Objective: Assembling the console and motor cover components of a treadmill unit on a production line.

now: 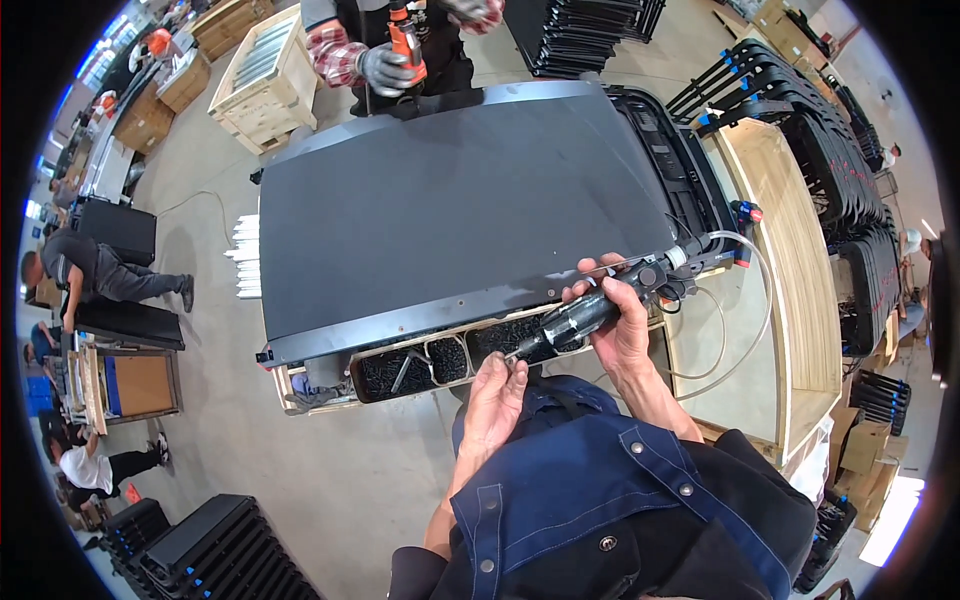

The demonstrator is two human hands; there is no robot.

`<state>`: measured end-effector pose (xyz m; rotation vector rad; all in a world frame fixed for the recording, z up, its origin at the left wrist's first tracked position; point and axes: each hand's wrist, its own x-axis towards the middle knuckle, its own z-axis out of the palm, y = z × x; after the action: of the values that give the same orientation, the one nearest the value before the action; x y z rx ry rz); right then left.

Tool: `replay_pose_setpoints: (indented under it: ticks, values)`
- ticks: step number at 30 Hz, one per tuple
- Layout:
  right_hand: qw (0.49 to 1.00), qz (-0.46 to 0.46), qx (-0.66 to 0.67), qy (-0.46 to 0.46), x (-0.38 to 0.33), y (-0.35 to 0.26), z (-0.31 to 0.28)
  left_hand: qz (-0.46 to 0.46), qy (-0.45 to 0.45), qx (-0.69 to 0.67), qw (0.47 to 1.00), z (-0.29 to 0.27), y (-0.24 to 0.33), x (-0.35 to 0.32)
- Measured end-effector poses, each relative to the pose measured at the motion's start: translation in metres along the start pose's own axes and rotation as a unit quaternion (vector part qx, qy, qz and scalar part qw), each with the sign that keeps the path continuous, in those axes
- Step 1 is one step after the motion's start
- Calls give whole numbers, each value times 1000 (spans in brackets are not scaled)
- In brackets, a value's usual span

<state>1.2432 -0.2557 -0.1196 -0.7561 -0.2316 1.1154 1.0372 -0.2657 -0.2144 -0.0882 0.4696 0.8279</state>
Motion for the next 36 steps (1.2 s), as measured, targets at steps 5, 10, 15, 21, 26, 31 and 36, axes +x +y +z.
replay_pose_setpoints:
  ticks: [5,10,15,21,26,31,36]
  values:
    - [1000,-16,8,10,0,-2,-3,-27,15,-55,998,3,-2,6]
    - [999,-40,8,8,1,7,4,24,46,-6,999,17,3,3]
    - [994,-80,-68,-25,0,17,17,144,107,161,971,34,18,7]
    - [974,-145,-170,-41,10,33,60,14,81,-49,995,22,48,43]
    - [945,-174,-215,-177,19,44,64,12,92,-8,996,20,64,50]
    - [943,-170,-251,-135,17,49,80,-64,78,-41,994,12,68,53]
    - [960,-154,-234,8,17,63,95,16,51,-78,996,9,66,63]
